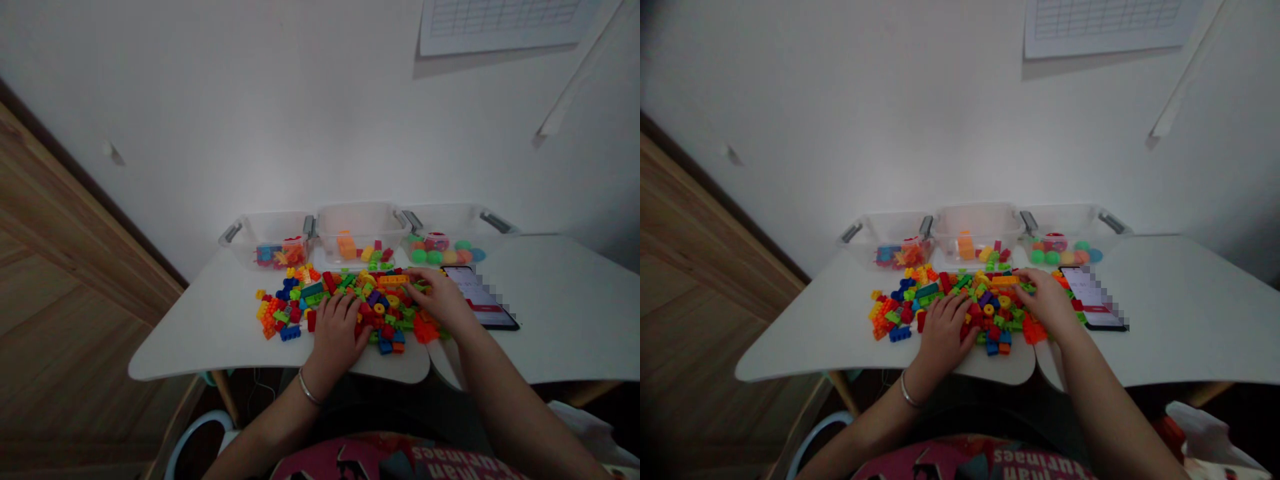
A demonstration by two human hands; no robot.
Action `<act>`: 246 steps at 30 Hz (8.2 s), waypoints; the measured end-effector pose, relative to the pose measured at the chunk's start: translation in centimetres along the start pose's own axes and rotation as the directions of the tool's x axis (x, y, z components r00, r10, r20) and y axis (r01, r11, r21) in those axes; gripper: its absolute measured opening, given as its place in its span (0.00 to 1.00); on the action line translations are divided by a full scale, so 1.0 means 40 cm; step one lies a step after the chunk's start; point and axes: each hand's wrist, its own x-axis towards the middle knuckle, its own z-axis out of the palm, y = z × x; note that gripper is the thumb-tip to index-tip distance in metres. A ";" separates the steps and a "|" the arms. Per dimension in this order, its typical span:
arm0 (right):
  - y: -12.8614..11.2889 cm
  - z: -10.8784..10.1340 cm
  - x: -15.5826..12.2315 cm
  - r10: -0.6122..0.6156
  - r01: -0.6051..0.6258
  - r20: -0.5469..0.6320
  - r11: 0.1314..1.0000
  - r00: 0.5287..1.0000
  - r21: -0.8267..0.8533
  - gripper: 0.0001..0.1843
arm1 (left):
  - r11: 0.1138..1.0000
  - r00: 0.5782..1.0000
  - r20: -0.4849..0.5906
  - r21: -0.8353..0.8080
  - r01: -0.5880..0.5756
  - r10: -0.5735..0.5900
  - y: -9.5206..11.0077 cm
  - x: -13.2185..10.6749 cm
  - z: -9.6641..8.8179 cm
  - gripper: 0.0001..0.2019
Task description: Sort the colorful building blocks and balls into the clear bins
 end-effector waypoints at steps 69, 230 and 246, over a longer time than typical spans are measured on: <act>0.016 0.089 -0.056 0.260 -0.094 -0.360 0.903 0.896 0.420 0.17 | 0.918 0.869 -0.295 -0.149 0.368 -0.397 -0.164 0.411 -0.081 0.11; -0.032 0.079 -0.107 -0.265 0.228 -0.081 0.923 0.961 -0.310 0.13 | 0.804 0.774 -0.316 0.054 0.592 -0.549 -0.392 0.324 -0.184 0.18; -0.022 0.094 -0.099 -0.206 0.184 -0.065 0.951 0.976 -0.249 0.14 | 0.917 0.898 -0.237 0.060 0.394 -0.370 -0.296 0.315 -0.193 0.15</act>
